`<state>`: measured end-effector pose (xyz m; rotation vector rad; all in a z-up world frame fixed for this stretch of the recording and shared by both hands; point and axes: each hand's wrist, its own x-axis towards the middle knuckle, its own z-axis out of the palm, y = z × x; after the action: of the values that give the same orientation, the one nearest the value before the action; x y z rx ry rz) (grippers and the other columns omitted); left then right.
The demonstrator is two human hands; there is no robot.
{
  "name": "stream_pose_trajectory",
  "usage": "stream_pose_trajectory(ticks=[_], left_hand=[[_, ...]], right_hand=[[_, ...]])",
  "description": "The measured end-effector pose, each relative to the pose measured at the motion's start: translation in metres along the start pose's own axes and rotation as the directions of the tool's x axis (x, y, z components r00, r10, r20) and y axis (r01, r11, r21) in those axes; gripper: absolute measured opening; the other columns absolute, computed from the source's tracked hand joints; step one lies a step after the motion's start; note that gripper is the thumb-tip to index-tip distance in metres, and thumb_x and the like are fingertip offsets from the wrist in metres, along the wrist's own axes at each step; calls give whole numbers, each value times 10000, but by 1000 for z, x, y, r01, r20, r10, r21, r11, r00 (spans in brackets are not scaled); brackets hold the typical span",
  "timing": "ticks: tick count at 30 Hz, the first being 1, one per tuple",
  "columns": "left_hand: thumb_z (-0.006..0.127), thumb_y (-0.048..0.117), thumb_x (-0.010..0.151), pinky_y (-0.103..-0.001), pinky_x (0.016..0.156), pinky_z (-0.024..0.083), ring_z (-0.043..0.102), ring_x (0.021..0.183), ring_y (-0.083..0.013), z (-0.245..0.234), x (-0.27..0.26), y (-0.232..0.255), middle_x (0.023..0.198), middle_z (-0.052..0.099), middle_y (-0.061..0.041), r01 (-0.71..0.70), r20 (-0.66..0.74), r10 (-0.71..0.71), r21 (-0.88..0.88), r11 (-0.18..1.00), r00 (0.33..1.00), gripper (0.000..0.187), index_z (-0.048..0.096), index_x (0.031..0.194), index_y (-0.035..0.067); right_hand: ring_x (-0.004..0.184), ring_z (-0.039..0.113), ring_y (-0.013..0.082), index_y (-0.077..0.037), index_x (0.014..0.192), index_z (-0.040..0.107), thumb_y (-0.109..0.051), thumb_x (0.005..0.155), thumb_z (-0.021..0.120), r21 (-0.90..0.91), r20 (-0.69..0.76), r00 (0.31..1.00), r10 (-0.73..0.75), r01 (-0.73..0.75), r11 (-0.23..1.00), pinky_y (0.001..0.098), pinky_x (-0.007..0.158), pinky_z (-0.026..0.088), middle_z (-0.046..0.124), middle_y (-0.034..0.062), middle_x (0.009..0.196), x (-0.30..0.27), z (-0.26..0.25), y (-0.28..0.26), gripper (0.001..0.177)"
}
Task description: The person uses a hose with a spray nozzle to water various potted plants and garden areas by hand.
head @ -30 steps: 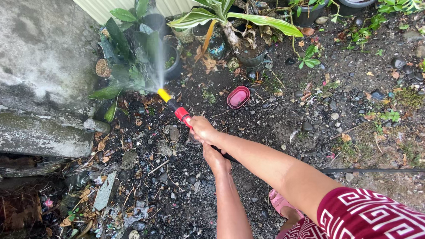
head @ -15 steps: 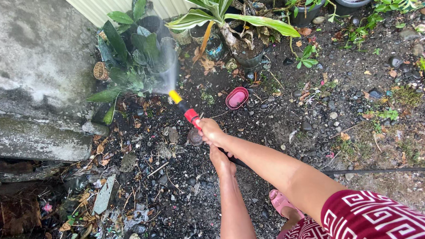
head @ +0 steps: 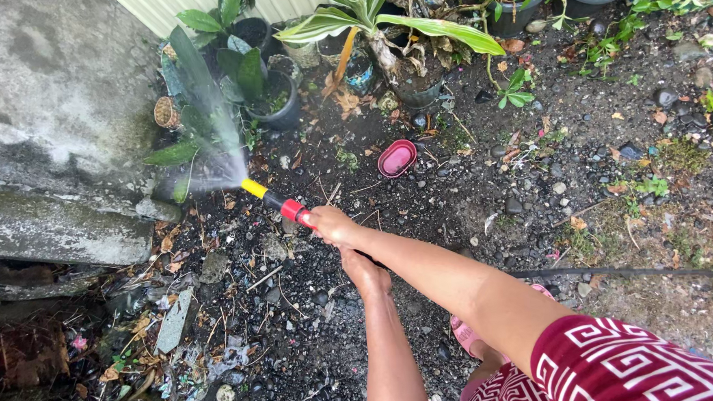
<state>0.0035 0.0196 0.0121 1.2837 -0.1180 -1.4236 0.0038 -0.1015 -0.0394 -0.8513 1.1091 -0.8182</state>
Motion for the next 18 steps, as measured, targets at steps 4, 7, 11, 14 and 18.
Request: stream_pose_trajectory(ticks=[4,7,11,14,18], left_hand=[[449,343,1076,-314,629,510,615,772,-141,0,24,-27,911,612,-39,-35,168,33,12,999,985,337,587,1145,43],[439,356,1080,-299,494,454,540,589,-123,8,27,-52,754,554,-14,14,283,-34,70,997,959,340,578,1018,52],[375,400,1089,-296,343,346,397,391,-109,23,21,-69,587,433,25,95,353,-183,253,963,918,395,527,889,96],[355,425,1100,-292,341,336,378,381,-98,26,21,-70,565,411,34,131,341,-264,365,922,902,426,516,869,104],[344,459,1094,-311,350,356,405,385,-120,23,23,-62,564,419,22,104,330,-251,403,909,910,480,515,854,80]], right_hand=[[416,435,106,-77,923,593,-334,1007,563,108,-109,993,-42,54,993,288,353,327,513,8,636,2,-30,11,272],[409,364,93,-126,975,577,-342,1012,531,313,-191,981,41,21,949,276,348,267,482,-13,647,-9,-71,19,223],[432,404,103,-154,1028,567,-315,1002,514,419,-395,910,127,55,906,285,356,298,499,-13,659,-23,-113,28,171],[447,435,114,-135,1001,530,-301,1007,481,454,-501,858,116,147,879,298,357,327,506,-2,663,-32,-128,34,173],[448,432,107,-136,967,497,-338,1024,479,462,-506,854,119,152,874,295,360,315,499,-10,655,-33,-118,27,211]])
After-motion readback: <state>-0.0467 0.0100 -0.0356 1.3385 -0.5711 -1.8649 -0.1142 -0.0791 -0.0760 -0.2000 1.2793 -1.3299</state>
